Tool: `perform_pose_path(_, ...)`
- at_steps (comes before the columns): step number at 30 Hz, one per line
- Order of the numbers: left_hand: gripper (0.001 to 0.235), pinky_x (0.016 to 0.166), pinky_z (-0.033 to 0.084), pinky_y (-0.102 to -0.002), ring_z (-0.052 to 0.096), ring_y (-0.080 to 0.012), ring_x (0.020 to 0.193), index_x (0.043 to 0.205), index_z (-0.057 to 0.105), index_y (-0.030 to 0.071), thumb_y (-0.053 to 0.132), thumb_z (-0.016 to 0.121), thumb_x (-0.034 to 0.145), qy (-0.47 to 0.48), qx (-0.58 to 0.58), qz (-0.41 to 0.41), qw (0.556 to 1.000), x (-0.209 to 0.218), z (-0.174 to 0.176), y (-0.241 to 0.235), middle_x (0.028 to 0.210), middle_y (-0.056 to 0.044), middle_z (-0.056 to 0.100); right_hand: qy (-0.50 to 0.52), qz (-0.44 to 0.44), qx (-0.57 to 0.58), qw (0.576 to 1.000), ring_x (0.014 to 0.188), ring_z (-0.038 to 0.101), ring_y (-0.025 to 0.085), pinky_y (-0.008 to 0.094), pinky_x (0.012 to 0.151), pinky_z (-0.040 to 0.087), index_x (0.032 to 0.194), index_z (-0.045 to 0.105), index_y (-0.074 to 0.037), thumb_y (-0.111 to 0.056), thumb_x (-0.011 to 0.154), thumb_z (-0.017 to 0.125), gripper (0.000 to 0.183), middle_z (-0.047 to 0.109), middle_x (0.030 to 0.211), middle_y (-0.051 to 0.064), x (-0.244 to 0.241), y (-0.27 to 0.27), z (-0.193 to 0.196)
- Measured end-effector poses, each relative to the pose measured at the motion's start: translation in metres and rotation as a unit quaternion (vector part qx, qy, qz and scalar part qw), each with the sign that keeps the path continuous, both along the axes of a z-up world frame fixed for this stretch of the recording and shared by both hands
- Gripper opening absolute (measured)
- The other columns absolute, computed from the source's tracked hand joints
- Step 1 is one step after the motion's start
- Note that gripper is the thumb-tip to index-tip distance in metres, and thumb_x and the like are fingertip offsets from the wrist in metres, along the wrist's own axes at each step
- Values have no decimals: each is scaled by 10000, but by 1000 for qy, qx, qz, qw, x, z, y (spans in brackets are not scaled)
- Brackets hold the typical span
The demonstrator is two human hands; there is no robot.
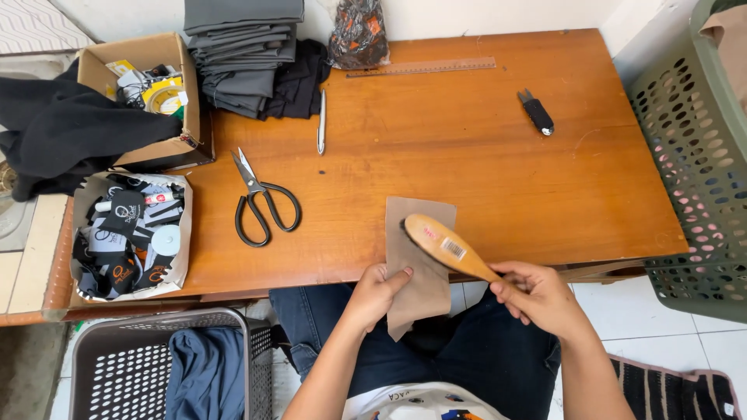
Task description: The person sits cross-legged and trims the edges of a piece of beige fabric using a small black cutting tool. They then use a wooden brush to smooth the fabric surface before continuing to trim the edges.
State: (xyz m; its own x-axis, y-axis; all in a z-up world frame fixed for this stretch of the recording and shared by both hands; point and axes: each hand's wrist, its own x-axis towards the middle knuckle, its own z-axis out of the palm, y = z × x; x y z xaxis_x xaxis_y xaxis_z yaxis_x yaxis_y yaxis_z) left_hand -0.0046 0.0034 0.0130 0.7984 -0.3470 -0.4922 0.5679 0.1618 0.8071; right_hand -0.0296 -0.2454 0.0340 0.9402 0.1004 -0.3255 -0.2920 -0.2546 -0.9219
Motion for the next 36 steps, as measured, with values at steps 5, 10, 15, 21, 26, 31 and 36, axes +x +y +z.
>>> perform_pose_path(5,230,715,473,-245,615,-169,833,914,614,0,183,502,832,29,-4,22,999,0,20,-3,929,-95,650,-74,-219,-162,959,421,451,125,251,329,397,1065,558,-13,-165,821,571,288,558,630,84,6,4,17)
perform_pose_path(10,306,584,395,-167,557,-127,924,1089,533,48,182,477,820,54,-94,179,978,0,12,-12,1107,-59,593,-128,-228,2,965,399,425,133,221,276,334,1030,503,15,-68,826,535,222,495,613,129,-14,-6,8)
perform_pose_path(15,370,854,438,-326,534,-213,1034,1186,432,54,94,449,818,-7,-114,209,971,10,10,-15,1136,-106,554,-121,-229,77,963,370,411,119,210,240,319,1007,469,-15,-56,827,500,187,486,608,117,-29,9,-7)
perform_pose_path(21,307,890,422,-301,515,-211,1048,1144,469,19,24,406,843,37,-214,274,937,15,0,-11,1139,-135,548,8,7,14,1000,327,455,125,224,276,398,1054,590,-25,-103,762,573,302,552,567,84,-36,30,2)
perform_pose_path(26,319,924,404,-342,500,-234,1076,1155,442,16,35,406,839,61,-232,287,927,14,6,-7,1174,-145,523,-73,-194,-202,957,445,518,143,252,420,424,1056,538,-51,-215,807,537,298,605,692,63,-25,25,18)
perform_pose_path(31,328,927,405,-353,498,-236,1079,1161,444,29,22,411,834,74,-236,299,922,14,7,-7,1174,-136,523,-80,-152,2,985,352,435,146,238,231,339,1028,508,16,-57,797,514,243,503,603,114,-32,23,9)
perform_pose_path(36,300,901,405,-320,517,-210,1021,1127,451,33,10,431,828,40,-293,288,911,16,-8,-3,1124,-130,538,4,-78,-34,996,363,461,135,238,257,381,1044,579,-19,-84,751,579,300,572,614,107,-30,22,-7)
